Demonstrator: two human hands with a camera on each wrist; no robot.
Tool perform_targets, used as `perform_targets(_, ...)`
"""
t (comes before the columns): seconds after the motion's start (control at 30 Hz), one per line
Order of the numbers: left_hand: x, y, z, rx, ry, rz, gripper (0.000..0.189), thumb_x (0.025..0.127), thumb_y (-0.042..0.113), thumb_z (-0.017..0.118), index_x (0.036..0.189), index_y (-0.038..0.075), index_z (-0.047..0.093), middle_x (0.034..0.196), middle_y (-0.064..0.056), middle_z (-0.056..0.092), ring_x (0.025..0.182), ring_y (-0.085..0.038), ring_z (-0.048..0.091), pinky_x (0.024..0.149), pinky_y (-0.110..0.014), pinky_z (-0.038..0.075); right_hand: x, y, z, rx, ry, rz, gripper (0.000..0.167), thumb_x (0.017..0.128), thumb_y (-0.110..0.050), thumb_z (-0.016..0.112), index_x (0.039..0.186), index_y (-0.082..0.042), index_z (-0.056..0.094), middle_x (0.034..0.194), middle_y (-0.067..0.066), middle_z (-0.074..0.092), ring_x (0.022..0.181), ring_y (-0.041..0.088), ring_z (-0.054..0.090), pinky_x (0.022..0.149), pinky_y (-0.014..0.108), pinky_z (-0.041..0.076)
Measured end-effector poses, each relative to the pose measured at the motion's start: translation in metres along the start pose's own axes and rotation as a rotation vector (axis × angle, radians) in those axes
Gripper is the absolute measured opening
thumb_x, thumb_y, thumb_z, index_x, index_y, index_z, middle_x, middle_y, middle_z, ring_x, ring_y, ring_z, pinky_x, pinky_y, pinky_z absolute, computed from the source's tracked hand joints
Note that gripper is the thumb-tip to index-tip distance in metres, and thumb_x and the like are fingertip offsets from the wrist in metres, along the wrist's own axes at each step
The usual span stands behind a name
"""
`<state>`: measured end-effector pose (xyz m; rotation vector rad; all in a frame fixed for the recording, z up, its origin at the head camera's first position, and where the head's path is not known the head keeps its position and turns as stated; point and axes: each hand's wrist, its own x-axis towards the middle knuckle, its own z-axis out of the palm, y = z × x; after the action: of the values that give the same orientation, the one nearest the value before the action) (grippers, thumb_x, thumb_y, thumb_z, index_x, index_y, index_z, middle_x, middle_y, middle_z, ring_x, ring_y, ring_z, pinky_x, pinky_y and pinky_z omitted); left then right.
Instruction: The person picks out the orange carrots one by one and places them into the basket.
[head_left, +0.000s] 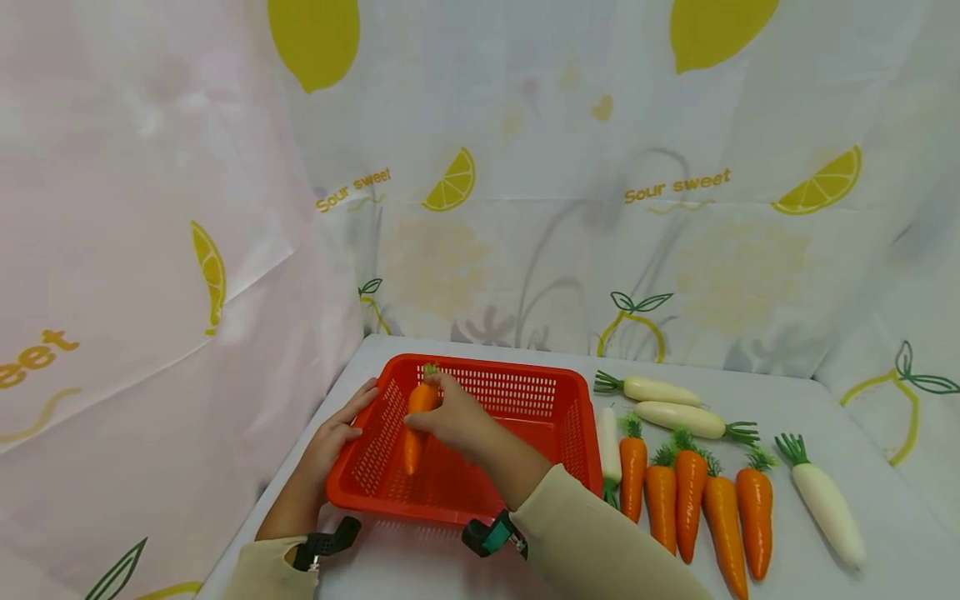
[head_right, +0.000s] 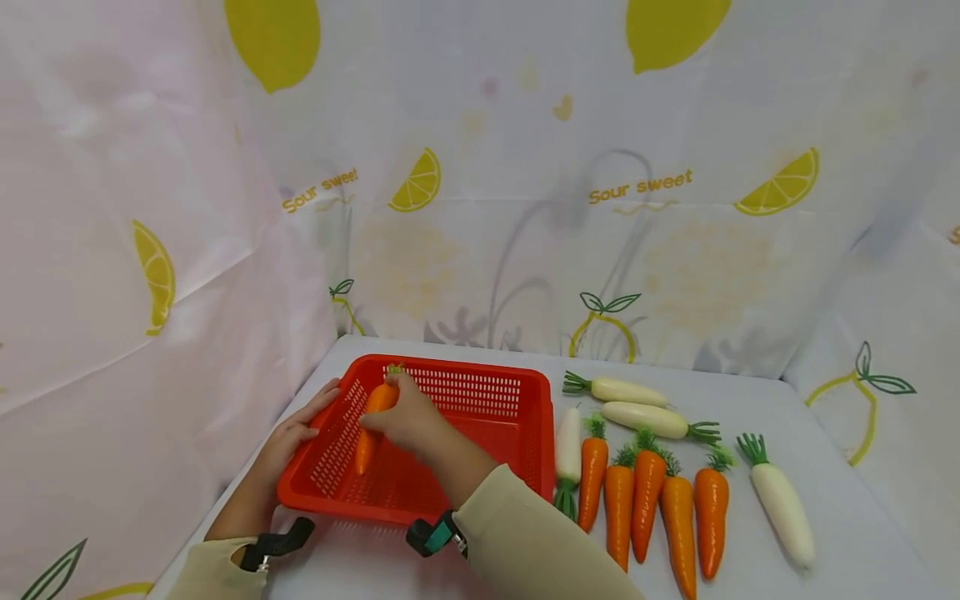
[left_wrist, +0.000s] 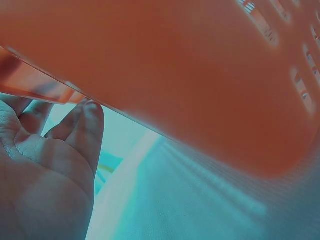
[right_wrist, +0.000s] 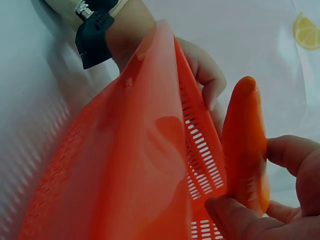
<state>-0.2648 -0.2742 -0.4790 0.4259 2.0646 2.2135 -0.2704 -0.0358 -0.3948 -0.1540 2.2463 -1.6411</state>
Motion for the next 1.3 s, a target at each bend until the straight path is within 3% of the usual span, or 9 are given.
perform_targets(0.23,0.001,-0.001,-0.001,-0.005,-0.011,0.007,0.069,0.096,-0.004,0.028,0.164,0.007,0.032,0.177,0.0,0.013,0.163,-0.033,0.002,0.109,-0.018,0.043,-0.001,0.001,-0.001,-0.012,-0.052,0.011,0.076,0.089,-0.024,0.083,0.155,-0.02,0.046,0.134,0.012,0.061,0.11,0.027,0.063,0.097,0.048,0.059)
perform_targets(0.57,0.003,0.001,0.001,0.01,0.01,-0.035,0.07,0.096,-0.003,0.03,0.165,0.011,0.032,0.177,0.003,0.013,0.163,-0.033,0.004,0.107,-0.018,0.045,-0.004,0.001,-0.004,-0.019,-0.078,0.036,0.08,0.086,-0.028,0.085,0.155,-0.015,0.046,0.135,0.011,0.063,0.116,0.03,0.063,0.1,0.059,0.056)
perform_targets(1.0,0.003,0.002,0.005,-0.007,0.016,-0.027,0.068,0.097,-0.003,0.029,0.164,0.008,0.032,0.177,0.001,0.014,0.163,-0.032,0.003,0.107,-0.018,0.045,-0.011,0.0,-0.011,0.058,-0.117,0.023,0.08,0.087,-0.026,0.084,0.154,-0.01,0.045,0.133,0.015,0.061,0.112,0.027,0.064,0.104,0.052,0.056)
perform_targets(1.3,0.002,0.001,0.003,-0.007,0.018,-0.041,0.07,0.096,-0.005,0.028,0.164,0.009,0.032,0.177,0.003,0.013,0.163,-0.03,0.001,0.107,-0.015,0.044,-0.023,0.002,-0.015,0.074,-0.105,-0.002,0.08,0.087,-0.028,0.085,0.154,-0.013,0.045,0.145,0.021,0.056,0.112,0.028,0.067,0.102,0.052,0.056)
